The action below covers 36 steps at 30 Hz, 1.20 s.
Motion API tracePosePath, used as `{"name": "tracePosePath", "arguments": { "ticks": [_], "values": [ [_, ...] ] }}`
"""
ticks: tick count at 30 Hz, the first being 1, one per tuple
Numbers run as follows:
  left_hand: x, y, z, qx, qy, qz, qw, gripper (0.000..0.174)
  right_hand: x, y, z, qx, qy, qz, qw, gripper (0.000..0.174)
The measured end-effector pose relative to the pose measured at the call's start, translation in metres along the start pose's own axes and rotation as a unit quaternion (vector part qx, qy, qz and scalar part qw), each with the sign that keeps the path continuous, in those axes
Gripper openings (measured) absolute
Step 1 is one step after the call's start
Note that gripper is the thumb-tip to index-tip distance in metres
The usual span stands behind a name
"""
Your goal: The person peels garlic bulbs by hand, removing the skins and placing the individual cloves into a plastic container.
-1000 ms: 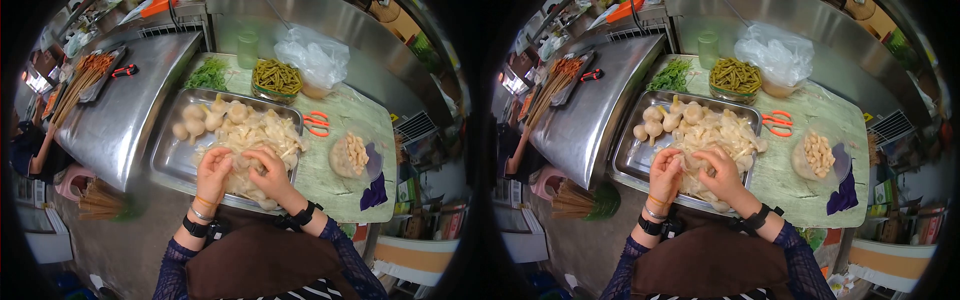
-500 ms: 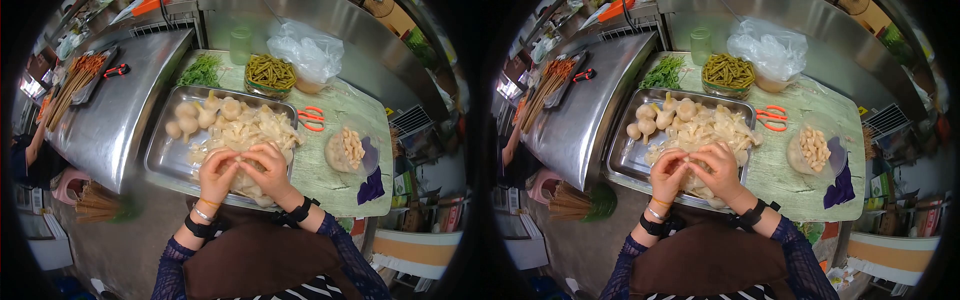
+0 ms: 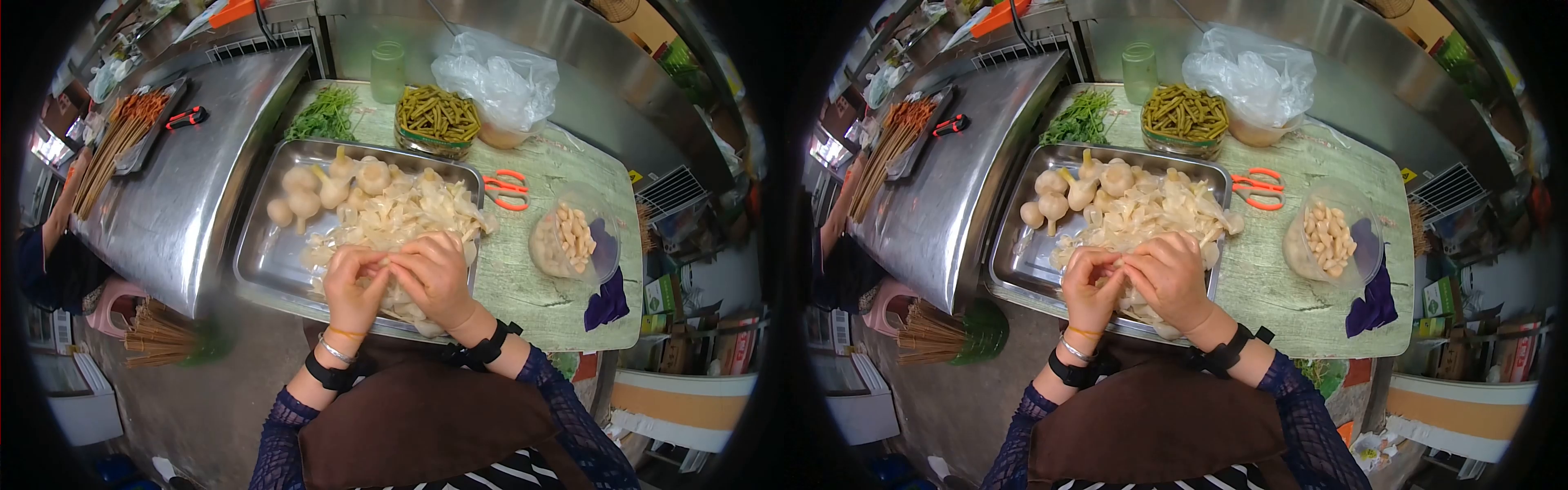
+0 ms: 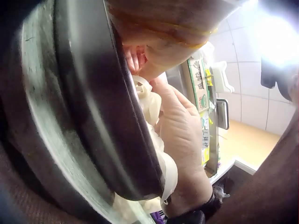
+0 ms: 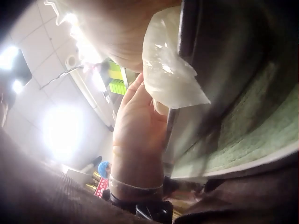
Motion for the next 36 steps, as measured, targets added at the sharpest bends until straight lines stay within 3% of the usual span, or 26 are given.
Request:
{"name": "tracePosePath", "arguments": {
  "ticks": [15,18,22,25,28,31,36],
  "values": [
    [-0.003,-0.004,0.004,-0.014,-0.018,-0.022,0.999,0.020,-0.002,-0.013,0.025,0.143,-0.128,0.001,0.981,0.012],
    [-0.004,-0.011,-0.022,-0.170,0.094,-0.043,0.980,0.021,-0.011,-0.021,0.039,0.204,-0.181,0.016,0.962,0.012],
    [-0.006,-0.013,-0.033,-0.279,0.163,-0.059,0.945,0.025,-0.020,-0.028,0.050,0.274,-0.276,0.016,0.921,0.012],
    [-0.009,-0.015,-0.042,-0.347,0.184,-0.057,0.918,0.026,-0.015,-0.025,0.044,0.274,-0.240,0.009,0.931,0.011],
    [-0.007,-0.014,-0.046,-0.401,0.214,-0.022,0.890,0.025,-0.002,-0.021,0.017,0.197,-0.089,-0.036,0.976,0.011],
    [-0.004,-0.011,-0.054,-0.449,0.229,0.007,0.863,0.023,-0.001,-0.023,0.008,0.166,-0.068,-0.063,0.982,0.011],
    [-0.004,-0.011,-0.052,-0.430,0.231,-0.005,0.873,0.021,-0.006,-0.018,0.031,0.210,-0.168,-0.006,0.963,0.013]
  ]
}}
Point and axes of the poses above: each hand's wrist, its own x-axis towards the middle knuckle, its own y-axis out of the back of the hand, z = x × y, the point moved 10 cm from there along x, towards the middle knuckle
